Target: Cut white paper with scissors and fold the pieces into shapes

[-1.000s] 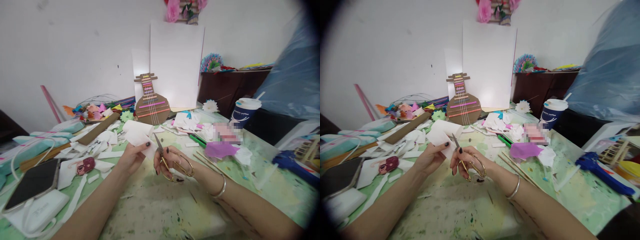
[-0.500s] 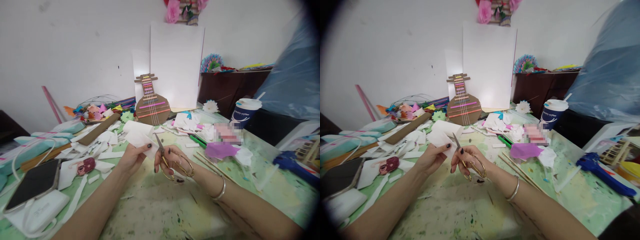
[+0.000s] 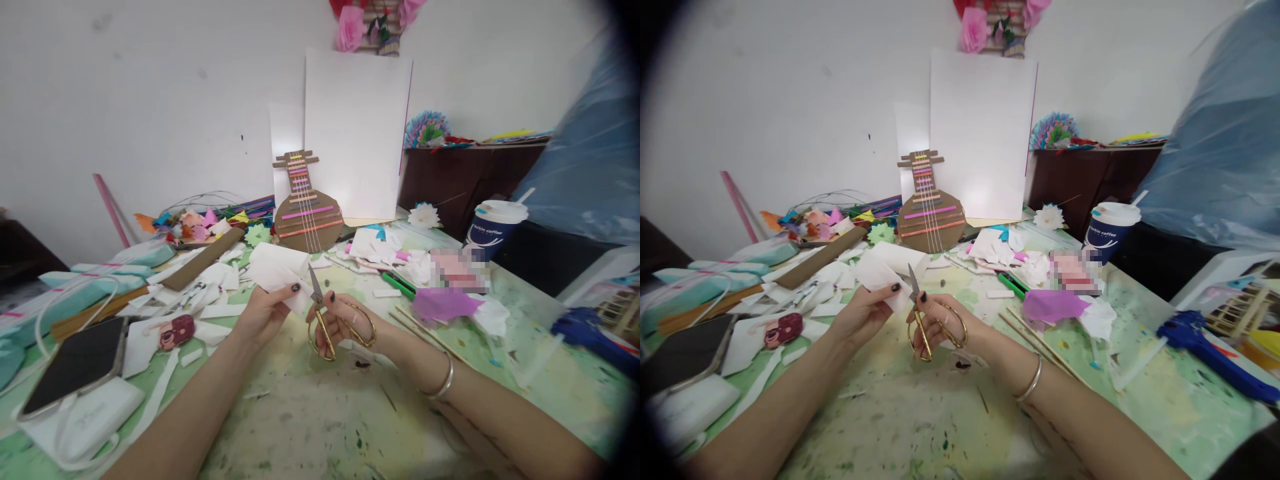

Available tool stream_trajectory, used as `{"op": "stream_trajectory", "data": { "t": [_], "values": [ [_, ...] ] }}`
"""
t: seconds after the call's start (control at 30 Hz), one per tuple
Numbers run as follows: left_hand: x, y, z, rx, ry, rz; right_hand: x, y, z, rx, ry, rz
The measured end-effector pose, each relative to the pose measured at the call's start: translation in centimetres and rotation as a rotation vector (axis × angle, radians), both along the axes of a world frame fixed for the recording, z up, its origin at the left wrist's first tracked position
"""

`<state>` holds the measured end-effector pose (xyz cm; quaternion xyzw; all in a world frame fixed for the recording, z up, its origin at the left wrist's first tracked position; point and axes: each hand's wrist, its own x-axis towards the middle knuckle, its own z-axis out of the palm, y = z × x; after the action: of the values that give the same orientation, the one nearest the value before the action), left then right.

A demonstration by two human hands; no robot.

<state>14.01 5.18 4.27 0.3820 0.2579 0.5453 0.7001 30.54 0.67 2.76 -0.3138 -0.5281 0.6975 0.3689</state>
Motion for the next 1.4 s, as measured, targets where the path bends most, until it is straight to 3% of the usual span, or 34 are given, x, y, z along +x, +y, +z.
{"op": "stream_trajectory", "data": {
  "t": [0.17,0.6,0.93,1.4],
  "values": [
    [-0.2,0.2,-0.3,0.022,0.008,-0.001,0.0,-0.4,0.3,0.058,0.131,-0.051],
    [-0.3,0.0,0.0,0.123,0.069,-0.081,-0.2,-0.7,0.3,0.116,0.172,-0.016],
    [-0.4,0.2,-0.1,0.098,0.048,-0.055,-0.2,-0.8,0.6,0.151,0.077,-0.057],
    [-0.5,0.2,0.1,0.040,0.030,-0.014,-0.1,-0.3,-0.8,0.183,0.021,-0.111]
  ]
}}
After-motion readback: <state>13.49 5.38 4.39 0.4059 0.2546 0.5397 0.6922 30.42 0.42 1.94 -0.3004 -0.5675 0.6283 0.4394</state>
